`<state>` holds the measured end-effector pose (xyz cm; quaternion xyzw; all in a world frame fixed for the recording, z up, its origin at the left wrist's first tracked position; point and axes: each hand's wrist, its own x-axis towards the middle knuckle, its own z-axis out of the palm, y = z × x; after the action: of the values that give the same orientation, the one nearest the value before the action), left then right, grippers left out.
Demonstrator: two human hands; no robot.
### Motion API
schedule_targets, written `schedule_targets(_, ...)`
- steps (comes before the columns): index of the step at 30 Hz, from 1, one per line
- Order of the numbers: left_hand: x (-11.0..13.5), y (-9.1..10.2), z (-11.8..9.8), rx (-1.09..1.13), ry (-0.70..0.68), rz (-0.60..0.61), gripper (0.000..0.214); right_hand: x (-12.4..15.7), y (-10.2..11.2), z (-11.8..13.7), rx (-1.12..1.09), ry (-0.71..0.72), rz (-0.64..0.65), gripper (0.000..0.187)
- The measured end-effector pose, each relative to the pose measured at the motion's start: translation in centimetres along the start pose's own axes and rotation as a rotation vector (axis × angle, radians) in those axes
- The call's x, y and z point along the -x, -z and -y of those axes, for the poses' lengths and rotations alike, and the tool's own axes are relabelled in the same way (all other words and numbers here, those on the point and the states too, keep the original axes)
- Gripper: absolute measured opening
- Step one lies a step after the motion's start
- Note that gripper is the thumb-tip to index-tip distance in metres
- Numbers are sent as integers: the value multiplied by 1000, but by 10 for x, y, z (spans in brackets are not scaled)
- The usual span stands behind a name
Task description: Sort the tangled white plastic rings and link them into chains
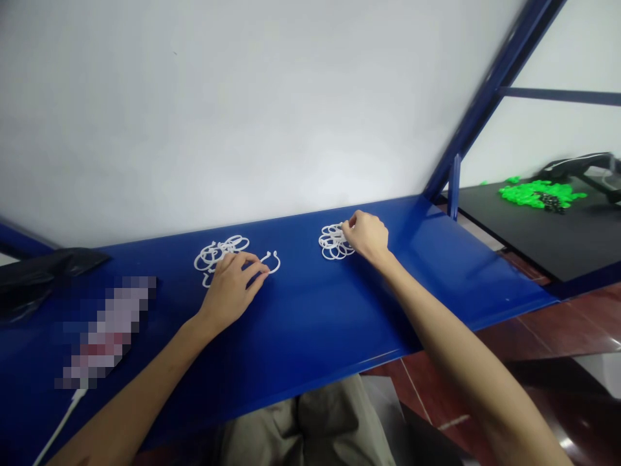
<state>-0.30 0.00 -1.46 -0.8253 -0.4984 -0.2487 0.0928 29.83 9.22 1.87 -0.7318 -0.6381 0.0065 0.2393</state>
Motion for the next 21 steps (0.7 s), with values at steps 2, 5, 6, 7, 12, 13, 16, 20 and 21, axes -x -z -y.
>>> schedule_targets(2, 0, 2, -5, 27, -46, -37, 16, 11, 4, 9, -51, 135, -66, 21)
schedule_targets(5, 0, 3, -10, 37, -114, -90, 17, 33, 3, 27, -185, 393, -49, 23)
schedule_targets(6, 0, 3, -12, 34, -135, -107, 17, 41, 0, 33, -242, 464, 1, 25)
schedule_targets(7, 0, 3, -13, 30, -154, -123, 17, 50, -3, 39, -302, 517, 67, 27)
schedule_targets(12, 1, 2, -17, 40, -210, -154, 13, 81, -19, 54, -564, 563, 349, 23)
schedule_targets(13, 1, 2, -19, 62, -215, -152, 12, 84, -21, 54, -605, 550, 372, 21)
schedule_targets(16, 3, 1, -23, 212, -173, -152, 9, 87, -23, 51, -681, 529, 400, 16)
schedule_targets(20, 3, 1, -26, 470, 60, -147, 28, 88, -21, 48, -627, 616, 375, 11)
schedule_targets(21, 3, 2, -26, 513, 99, -110, 28, 89, -20, 47, -601, 661, 366, 10)
